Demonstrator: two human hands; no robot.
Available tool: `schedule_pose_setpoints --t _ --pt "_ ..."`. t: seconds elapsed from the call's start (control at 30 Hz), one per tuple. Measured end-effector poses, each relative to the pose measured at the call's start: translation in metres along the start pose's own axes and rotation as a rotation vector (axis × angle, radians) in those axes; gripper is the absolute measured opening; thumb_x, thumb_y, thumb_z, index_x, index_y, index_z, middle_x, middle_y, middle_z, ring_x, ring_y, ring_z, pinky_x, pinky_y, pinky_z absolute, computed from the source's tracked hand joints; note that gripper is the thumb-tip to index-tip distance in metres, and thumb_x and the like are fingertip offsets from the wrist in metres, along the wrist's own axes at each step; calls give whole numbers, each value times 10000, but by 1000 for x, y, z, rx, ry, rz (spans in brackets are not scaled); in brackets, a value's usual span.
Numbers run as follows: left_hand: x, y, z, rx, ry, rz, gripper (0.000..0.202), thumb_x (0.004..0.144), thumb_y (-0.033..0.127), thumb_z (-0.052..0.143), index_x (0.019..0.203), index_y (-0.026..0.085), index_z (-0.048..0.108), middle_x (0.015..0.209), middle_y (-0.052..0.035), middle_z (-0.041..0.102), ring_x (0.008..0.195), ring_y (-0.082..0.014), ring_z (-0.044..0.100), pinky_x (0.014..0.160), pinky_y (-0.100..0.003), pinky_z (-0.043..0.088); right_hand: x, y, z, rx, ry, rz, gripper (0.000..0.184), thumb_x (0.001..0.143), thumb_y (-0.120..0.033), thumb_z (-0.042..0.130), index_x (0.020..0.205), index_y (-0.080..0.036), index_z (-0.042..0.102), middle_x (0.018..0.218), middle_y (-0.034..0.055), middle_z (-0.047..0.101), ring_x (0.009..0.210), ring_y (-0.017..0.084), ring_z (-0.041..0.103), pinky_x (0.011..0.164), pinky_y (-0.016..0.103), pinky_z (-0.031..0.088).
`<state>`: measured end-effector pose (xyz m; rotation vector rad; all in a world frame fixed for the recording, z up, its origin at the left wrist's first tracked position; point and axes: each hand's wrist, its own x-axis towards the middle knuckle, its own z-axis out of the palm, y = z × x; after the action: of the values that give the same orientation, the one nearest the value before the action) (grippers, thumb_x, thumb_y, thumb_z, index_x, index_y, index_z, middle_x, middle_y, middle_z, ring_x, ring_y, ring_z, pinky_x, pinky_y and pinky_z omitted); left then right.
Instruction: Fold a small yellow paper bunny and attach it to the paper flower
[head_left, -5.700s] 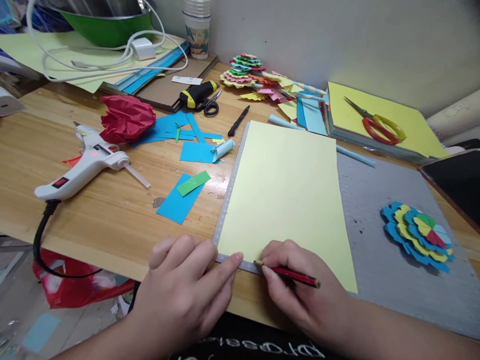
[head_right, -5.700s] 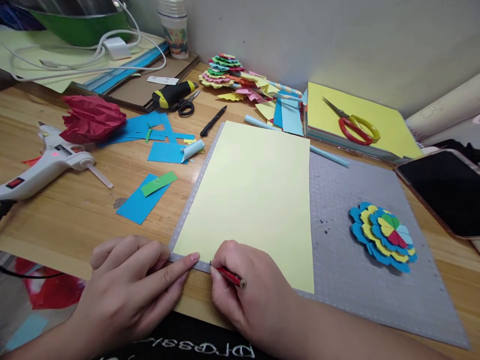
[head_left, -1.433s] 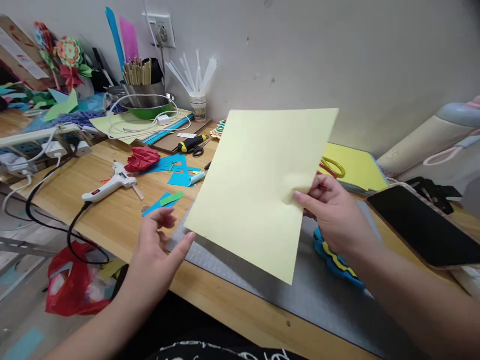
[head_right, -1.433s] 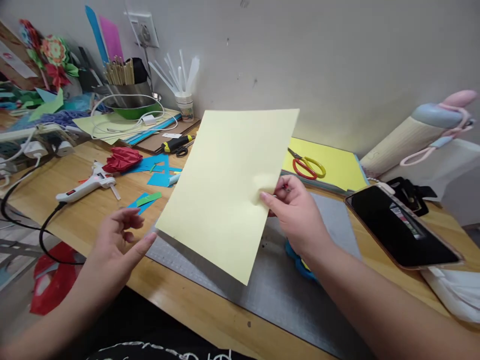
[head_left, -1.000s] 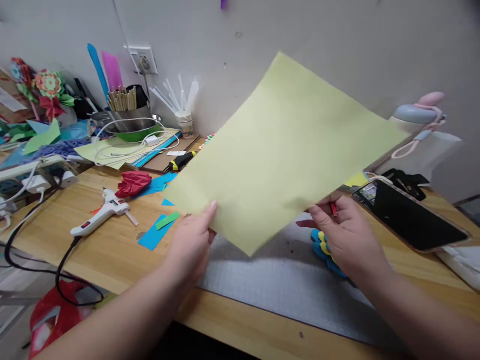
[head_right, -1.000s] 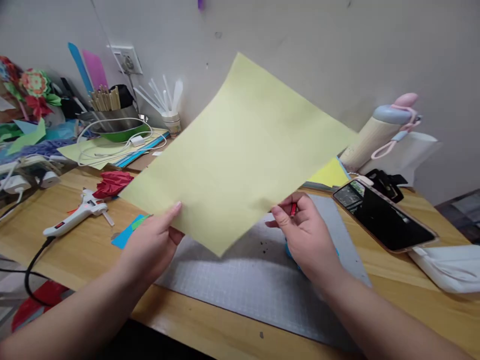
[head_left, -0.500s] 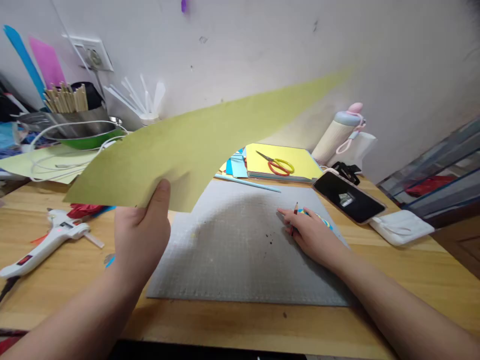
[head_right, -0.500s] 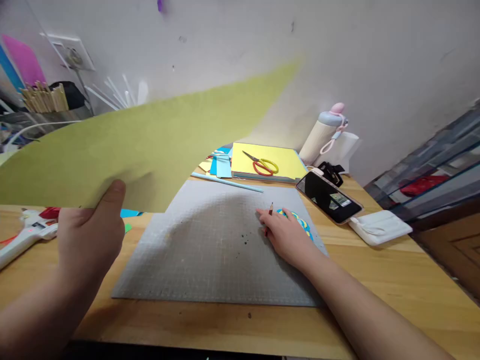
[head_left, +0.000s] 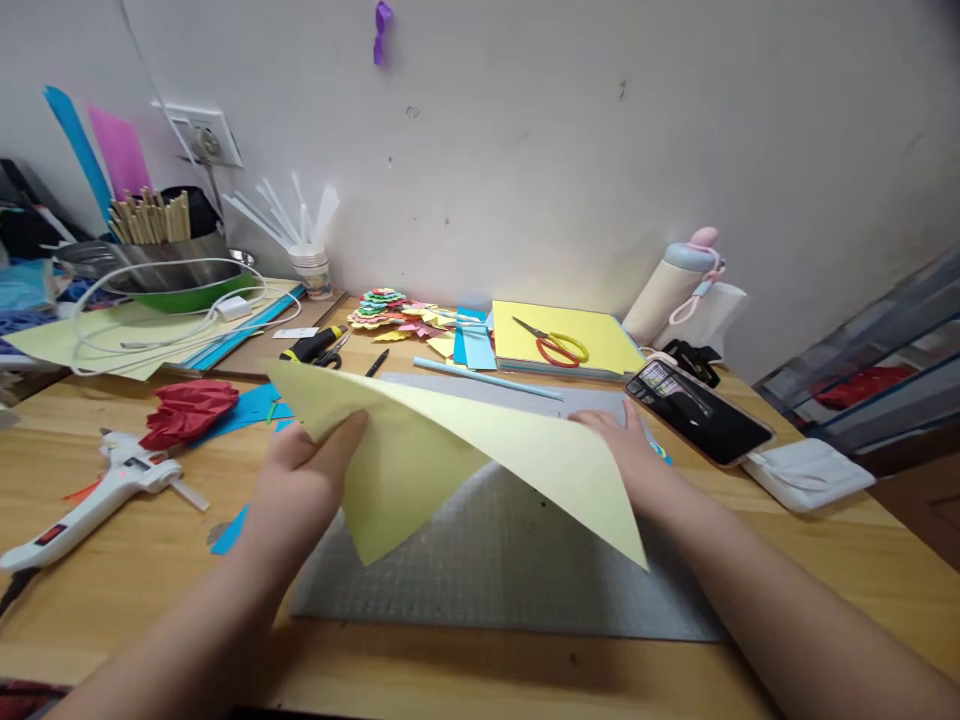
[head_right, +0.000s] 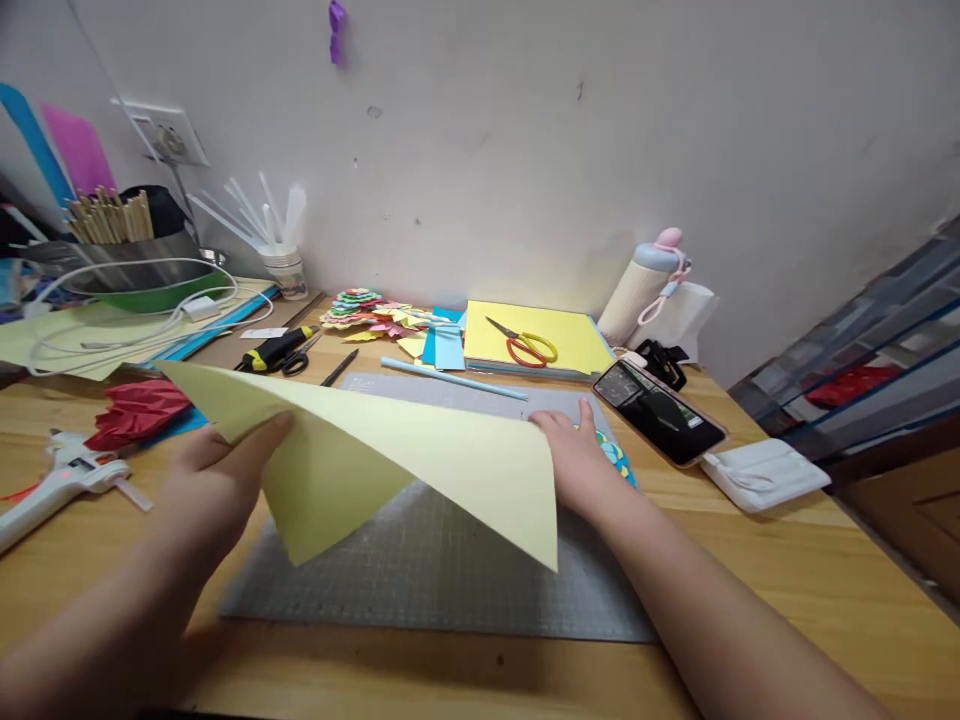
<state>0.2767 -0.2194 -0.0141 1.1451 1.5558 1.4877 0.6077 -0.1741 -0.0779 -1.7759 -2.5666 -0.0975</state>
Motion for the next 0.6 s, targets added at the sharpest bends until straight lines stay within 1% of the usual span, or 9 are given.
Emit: schedule_pose_setpoints --t 0.07,0.13,0.2,0.27,0.33,0.4,0.43,0.53,0.6 --pt "1 6 -10 -2 8 -66 251 725 350 740 864 143 711 794 -66 762 713 -250 708 593 -306 568 -5 5 -6 -6 -14 46 393 878 -213 434 1210 -286 632 1286 119 609 1199 347 532 1062 739 33" --pt "4 10 -23 -6 65 -157 275 698 309 738 918 147 703 766 -56 762 642 -234 700 530 -287 555 -14 14 -10 -9 -31 114 429 900 -246 408 1298 -287 564 1354 124 561 1246 358 497 1023 780 88" --pt "7 14 -39 -16 127 -267 348 655 272 735 982 159 696 720 -45 758 546 -227 677 459 -289 534 -24 26 -11 -9 -57 189 489 900 -383 440 1371 -262 492 1434 165 474 1284 404 452 961 811 185" --pt "10 17 -53 3 136 -403 387 626 277 733 995 167 695 648 -42 742 439 -228 637 394 -312 508 -31 36 -7 -3 -92 236 642 855 -511 497 1432 -242 418 1497 194 380 1314 439 407 924 793 287" --pt "11 20 -62 27 62 -566 403 623 318 729 994 166 690 612 -56 732 412 -257 632 375 -356 508 -35 43 0 6 -124 238 694 843 -549 500 1456 -242 389 1517 180 355 1344 413 385 973 717 338" --pt "9 22 -65 37 -47 -684 402 643 359 719 990 160 676 625 -79 736 452 -284 659 398 -384 527 -35 46 6 11 -141 224 645 872 -536 459 1448 -251 410 1510 155 379 1359 370 383 1038 645 330" --pt "7 22 -64 44 -94 -711 388 661 376 710 980 159 668 636 -86 738 474 -286 671 411 -380 534 -35 47 9 10 -142 220 617 887 -526 434 1442 -256 422 1506 146 390 1363 360 381 1056 638 309" --pt "-1 17 -58 81 -183 -711 295 719 387 666 910 164 645 613 -71 728 484 -262 678 419 -339 532 -33 46 16 2 -123 224 585 920 -525 364 1445 -273 415 1498 144 402 1359 381 379 1035 702 266" --pt "-7 11 -52 103 -219 -692 257 744 380 635 890 168 638 588 -58 718 484 -256 678 414 -328 528 -33 46 21 -4 -97 219 598 931 -539 333 1457 -261 400 1497 163 398 1355 391 379 1029 684 293"
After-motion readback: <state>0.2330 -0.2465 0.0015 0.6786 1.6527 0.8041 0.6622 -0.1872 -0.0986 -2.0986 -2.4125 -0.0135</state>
